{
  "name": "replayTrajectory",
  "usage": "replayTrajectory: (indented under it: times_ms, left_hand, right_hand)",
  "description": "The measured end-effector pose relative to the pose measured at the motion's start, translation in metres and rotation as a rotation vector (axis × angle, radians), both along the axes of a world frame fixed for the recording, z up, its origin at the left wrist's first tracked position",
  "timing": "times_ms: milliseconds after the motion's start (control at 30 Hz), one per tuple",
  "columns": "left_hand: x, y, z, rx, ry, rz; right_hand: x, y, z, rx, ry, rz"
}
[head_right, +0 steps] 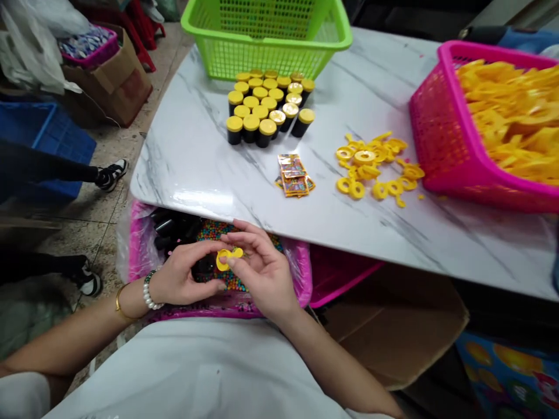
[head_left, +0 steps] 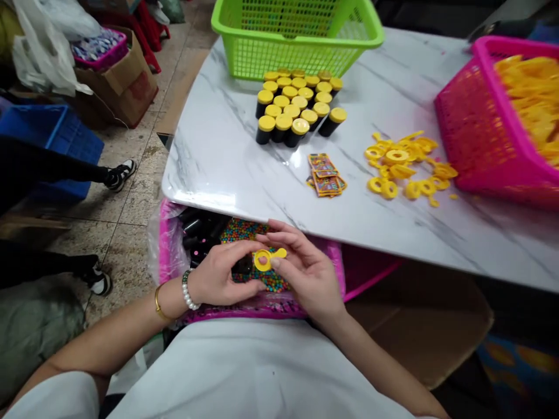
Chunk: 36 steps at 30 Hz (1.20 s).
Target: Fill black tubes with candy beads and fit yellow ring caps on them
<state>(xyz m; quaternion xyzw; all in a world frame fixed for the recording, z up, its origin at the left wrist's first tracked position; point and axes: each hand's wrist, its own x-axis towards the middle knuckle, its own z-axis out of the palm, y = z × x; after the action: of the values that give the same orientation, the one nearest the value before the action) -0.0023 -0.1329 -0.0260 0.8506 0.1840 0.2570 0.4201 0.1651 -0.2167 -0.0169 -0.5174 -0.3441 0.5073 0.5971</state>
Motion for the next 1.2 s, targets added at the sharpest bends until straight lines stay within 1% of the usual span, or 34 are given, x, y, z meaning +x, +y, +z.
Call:
replayTrajectory:
  times_ms: [67,133,200,267,333,433,500,567,633,667,700,767,833,867,900,967,1033,1100,1133,1167,1200]
  left_hand:
    - [0.000,0.000,-0.004,0.058,-0.026,0.011]
    - [-0.001,0.000,-0.007,0.146,-0.060,0.065]
    - [-0.002,0.000,-0.007,0.244,-0.092,0.127]
    - [-0.004,0.000,-0.006,0.303,-0.107,0.149]
    - [-0.006,0.001,-0.006,0.250,-0.081,0.096]
    - [-0.007,0.002,-0.009,0.058,0.043,-0.096]
    - [-0.007,0.001,-0.013,0.010,0.151,-0.181]
    - [-0.007,0.000,-0.016,0.041,0.258,-0.188]
    - [-0.008,0.001,-0.019,0.082,0.369,-0.168]
    - [-0.008,0.001,-0.020,0.099,0.415,-0.163]
    - [-0.008,0.002,-0.022,0.122,0.454,-0.151]
    - [-0.007,0.004,-0.026,0.201,0.525,-0.094]
    - [-0.003,0.005,-0.031,0.313,0.596,-0.037]
    - [0.000,0.005,-0.033,0.364,0.631,-0.035]
    - [0.002,0.004,-0.034,0.403,0.660,-0.054]
    - [0.008,0.002,-0.036,0.440,0.679,-0.153]
    - [0.011,-0.001,-0.035,0.433,0.652,-0.264]
    - [0.011,-0.001,-0.032,0.376,0.591,-0.355]
    - [0.010,0.000,-0.031,0.336,0.554,-0.374]
    - [0.008,0.001,-0.030,0.305,0.521,-0.354]
    - [0.006,0.003,-0.029,0.297,0.500,-0.297]
  right_hand:
    - [0.001,0.001,-0.001,-0.005,-0.045,0.013]
    - [0.003,0.001,-0.001,0.000,-0.093,0.061]
    - [0.005,0.000,-0.002,0.002,-0.153,0.098]
    - [0.008,0.000,-0.005,0.000,-0.231,0.113]
    - [0.011,-0.001,-0.007,0.001,-0.269,0.150]
    - [0.017,-0.002,-0.007,0.049,-0.302,0.299]
    - [0.019,-0.003,-0.008,0.100,-0.387,0.373]
    - [0.022,-0.003,-0.010,0.101,-0.502,0.345]
    - [0.024,-0.004,-0.015,0.008,-0.576,0.275]
    - [0.026,-0.005,-0.018,-0.061,-0.572,0.249]
    - [0.027,-0.006,-0.021,-0.136,-0.527,0.238]
    - [0.031,-0.007,-0.025,-0.263,-0.321,0.248]
    - [0.036,-0.008,-0.026,-0.337,-0.068,0.226]
    - [0.039,-0.008,-0.025,-0.358,0.040,0.202]
    - [0.041,-0.008,-0.024,-0.366,0.130,0.175]
    - [0.045,-0.008,-0.021,-0.366,0.260,0.158]
    - [0.048,-0.007,-0.018,-0.356,0.320,0.192]
    - [0.049,-0.007,-0.015,-0.333,0.318,0.212]
    - [0.051,-0.007,-0.014,-0.323,0.306,0.207]
    - [0.052,-0.008,-0.013,-0.315,0.290,0.191]
    - [0.054,-0.009,-0.012,-0.309,0.272,0.171]
